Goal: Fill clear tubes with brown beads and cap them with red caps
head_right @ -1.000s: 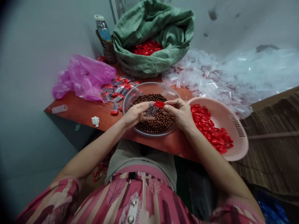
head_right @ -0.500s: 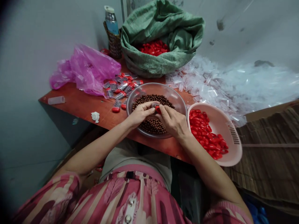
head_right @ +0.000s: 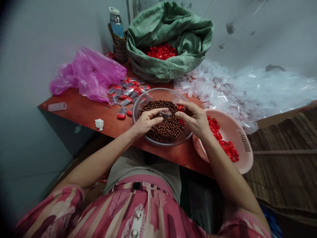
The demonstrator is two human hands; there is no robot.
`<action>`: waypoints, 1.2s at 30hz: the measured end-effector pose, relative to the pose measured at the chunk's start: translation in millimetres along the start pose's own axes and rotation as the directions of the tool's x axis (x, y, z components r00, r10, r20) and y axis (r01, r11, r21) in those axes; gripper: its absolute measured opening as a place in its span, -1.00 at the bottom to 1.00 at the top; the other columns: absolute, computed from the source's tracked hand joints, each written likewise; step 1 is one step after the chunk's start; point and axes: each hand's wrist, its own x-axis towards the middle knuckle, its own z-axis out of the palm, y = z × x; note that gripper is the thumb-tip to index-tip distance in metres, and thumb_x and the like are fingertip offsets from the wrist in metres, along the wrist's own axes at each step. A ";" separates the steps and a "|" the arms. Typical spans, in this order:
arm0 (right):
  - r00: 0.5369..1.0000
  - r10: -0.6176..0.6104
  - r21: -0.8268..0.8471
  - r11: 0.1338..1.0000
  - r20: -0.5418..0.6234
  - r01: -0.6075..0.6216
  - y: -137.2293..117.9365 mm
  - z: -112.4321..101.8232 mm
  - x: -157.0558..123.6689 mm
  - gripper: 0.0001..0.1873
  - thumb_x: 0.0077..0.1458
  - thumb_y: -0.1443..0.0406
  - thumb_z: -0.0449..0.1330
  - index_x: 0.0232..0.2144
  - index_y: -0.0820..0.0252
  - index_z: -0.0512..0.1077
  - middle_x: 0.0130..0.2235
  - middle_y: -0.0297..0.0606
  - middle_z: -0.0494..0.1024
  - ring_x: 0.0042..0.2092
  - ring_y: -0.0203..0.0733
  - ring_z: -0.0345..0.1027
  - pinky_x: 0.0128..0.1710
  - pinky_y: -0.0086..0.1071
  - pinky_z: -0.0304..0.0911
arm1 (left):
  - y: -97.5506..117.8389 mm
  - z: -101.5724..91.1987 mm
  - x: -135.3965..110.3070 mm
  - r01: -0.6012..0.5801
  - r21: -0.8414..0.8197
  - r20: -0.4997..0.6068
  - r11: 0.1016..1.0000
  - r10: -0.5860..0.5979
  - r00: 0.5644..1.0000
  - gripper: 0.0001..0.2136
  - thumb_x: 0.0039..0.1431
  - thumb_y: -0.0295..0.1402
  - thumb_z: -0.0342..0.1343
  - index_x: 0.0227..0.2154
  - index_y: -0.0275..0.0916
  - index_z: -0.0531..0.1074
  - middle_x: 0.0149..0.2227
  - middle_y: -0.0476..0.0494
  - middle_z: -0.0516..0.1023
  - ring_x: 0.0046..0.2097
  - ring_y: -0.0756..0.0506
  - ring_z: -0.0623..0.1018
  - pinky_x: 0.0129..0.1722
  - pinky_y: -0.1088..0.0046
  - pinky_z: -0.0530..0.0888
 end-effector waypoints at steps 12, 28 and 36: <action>0.990 0.010 -0.026 1.000 0.140 -0.007 0.1 15.3 -10.0 -0.63 0.13 0.23 0.15 -0.01 0.07 0.51 -0.01 -0.30 0.59 0.01 -0.09 0.48 0.11 -0.18 0.31 | -5.9 -0.3 6.1 0.143 -0.225 -0.065 0.964 -0.161 0.985 -0.55 -0.15 -0.24 0.39 -0.13 -0.28 0.54 -0.10 -0.18 0.59 -0.08 -0.19 0.56 -0.02 0.18 0.50; 0.995 -0.044 -0.173 0.984 -0.084 0.029 -8.6 33.8 -6.7 -0.75 0.19 0.24 0.10 -0.19 0.04 0.57 -0.15 -0.29 0.64 -0.12 -0.12 0.52 -0.02 -0.23 0.39 | -6.6 0.7 4.8 0.093 -0.097 -0.081 0.991 -0.101 0.992 -0.56 -0.12 -0.18 0.36 -0.16 -0.29 0.53 -0.13 -0.19 0.58 -0.10 -0.18 0.55 -0.08 0.24 0.50; 0.930 0.281 0.523 0.769 0.239 -0.367 8.3 18.0 1.4 -0.57 -0.27 0.19 0.48 -0.26 0.11 0.57 -0.30 -0.31 0.63 -0.33 -0.21 0.50 -0.22 -0.25 0.45 | -1.4 2.3 3.1 0.128 -0.122 -0.010 0.984 -0.130 0.991 -0.56 -0.13 -0.19 0.37 -0.17 -0.30 0.55 -0.14 -0.19 0.59 -0.14 -0.14 0.56 -0.15 0.34 0.51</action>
